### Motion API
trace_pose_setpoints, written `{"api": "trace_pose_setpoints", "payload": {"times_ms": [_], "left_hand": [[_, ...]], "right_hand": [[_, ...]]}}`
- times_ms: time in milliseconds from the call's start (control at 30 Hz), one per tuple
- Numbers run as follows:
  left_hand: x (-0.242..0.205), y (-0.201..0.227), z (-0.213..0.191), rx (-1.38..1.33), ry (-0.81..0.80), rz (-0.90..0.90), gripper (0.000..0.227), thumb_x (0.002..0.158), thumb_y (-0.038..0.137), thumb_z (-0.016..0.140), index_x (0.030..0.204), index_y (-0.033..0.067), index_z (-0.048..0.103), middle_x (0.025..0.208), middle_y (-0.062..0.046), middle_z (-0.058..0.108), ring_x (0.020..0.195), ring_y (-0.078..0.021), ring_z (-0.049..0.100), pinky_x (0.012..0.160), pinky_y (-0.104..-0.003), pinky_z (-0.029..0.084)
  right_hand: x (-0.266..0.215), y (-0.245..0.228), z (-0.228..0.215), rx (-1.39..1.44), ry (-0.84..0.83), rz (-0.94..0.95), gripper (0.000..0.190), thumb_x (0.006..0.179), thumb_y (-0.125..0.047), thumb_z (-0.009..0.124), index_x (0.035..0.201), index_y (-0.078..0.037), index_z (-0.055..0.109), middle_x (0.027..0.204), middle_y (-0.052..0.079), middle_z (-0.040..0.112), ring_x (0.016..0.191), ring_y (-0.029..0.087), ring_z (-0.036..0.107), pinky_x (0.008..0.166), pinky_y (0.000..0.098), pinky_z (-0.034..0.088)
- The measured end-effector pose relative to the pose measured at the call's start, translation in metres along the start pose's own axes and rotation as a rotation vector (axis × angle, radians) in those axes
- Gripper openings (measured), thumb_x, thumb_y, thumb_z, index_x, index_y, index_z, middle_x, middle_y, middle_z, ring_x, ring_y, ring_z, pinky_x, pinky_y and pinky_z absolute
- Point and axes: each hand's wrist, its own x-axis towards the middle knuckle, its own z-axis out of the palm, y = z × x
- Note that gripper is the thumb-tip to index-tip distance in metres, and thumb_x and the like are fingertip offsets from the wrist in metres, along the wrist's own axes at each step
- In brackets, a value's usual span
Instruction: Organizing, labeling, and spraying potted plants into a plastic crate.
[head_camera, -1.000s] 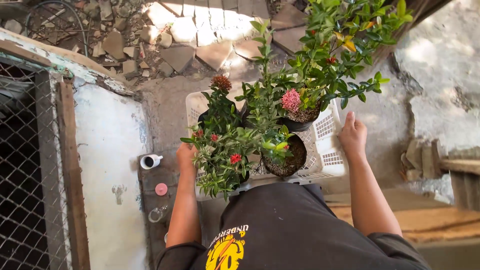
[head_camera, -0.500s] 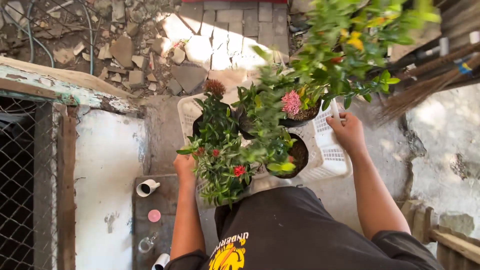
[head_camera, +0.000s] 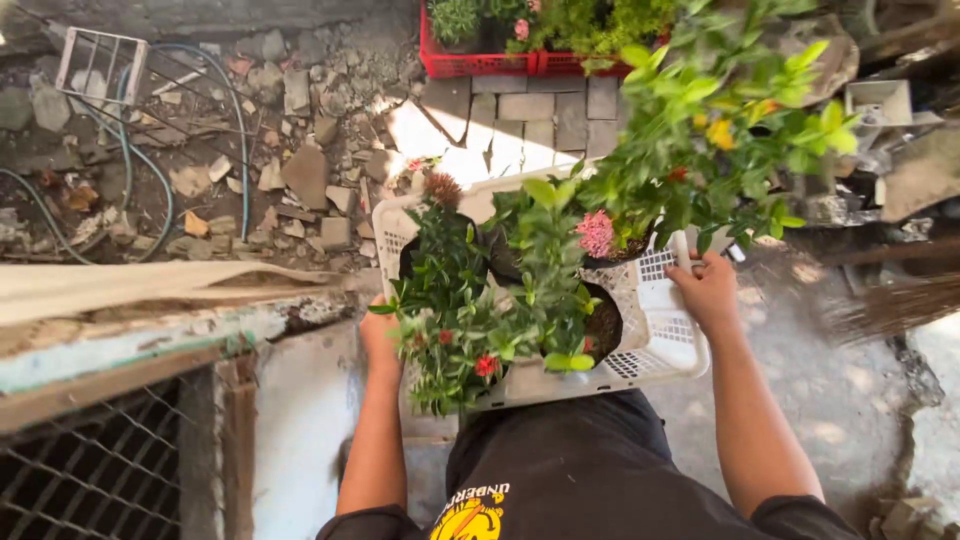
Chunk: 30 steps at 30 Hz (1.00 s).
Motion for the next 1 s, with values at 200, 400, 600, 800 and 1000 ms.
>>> {"api": "trace_pose_setpoints", "payload": {"times_ms": [200,400,600,800,1000], "left_hand": [[0.151,0.044,0.037,-0.075,-0.015,0.122,0.021,0.084,0.018,0.065,0.100,0.0057,0.070,0.079,-0.021,0.070,0.072,-0.0359,0.068,0.067,-0.042,0.051],[0.283,0.086,0.099,-0.017,-0.176,0.027,0.025,0.088,0.021,0.071,0.103,0.0013,0.068,0.087,-0.020,0.072,0.076,-0.0344,0.066,0.071,-0.040,0.051],[0.411,0.079,0.180,0.006,-0.255,-0.037,0.034,0.087,0.017,0.065,0.120,0.0124,0.071,0.093,-0.015,0.074,0.086,-0.0343,0.070,0.076,-0.043,0.052],[0.515,0.068,0.252,0.184,-0.401,-0.048,0.027,0.092,0.023,0.068,0.115,0.0078,0.069,0.103,-0.020,0.074,0.099,-0.0415,0.069,0.083,-0.048,0.053],[0.614,0.033,0.325,0.320,-0.532,-0.104,0.025,0.090,0.017,0.067,0.114,0.0075,0.070,0.107,-0.021,0.073,0.102,-0.0433,0.068,0.085,-0.050,0.052]], "right_hand": [[0.107,-0.049,0.041,-0.131,0.030,0.033,0.040,0.087,-0.013,0.076,0.123,-0.002,0.064,0.083,0.010,0.075,0.070,0.016,0.066,0.062,0.0321,0.048],[0.257,-0.013,0.091,-0.555,-0.072,0.141,0.055,0.077,-0.025,0.080,0.126,-0.003,0.066,0.095,0.020,0.075,0.087,0.034,0.073,0.078,0.0434,0.054],[0.408,0.087,0.159,-0.743,-0.164,0.351,0.072,0.080,-0.039,0.078,0.134,0.003,0.057,0.119,0.026,0.071,0.109,0.043,0.068,0.094,0.0474,0.053],[0.510,0.135,0.217,-0.806,-0.250,0.514,0.092,0.087,-0.060,0.065,0.148,0.008,0.049,0.146,0.030,0.055,0.136,0.043,0.055,0.111,0.0441,0.045],[0.591,0.247,0.291,-0.577,-0.091,0.497,0.108,0.084,-0.055,0.070,0.161,0.001,0.019,0.152,0.038,0.029,0.130,0.054,0.041,0.096,0.0547,0.042]]}}
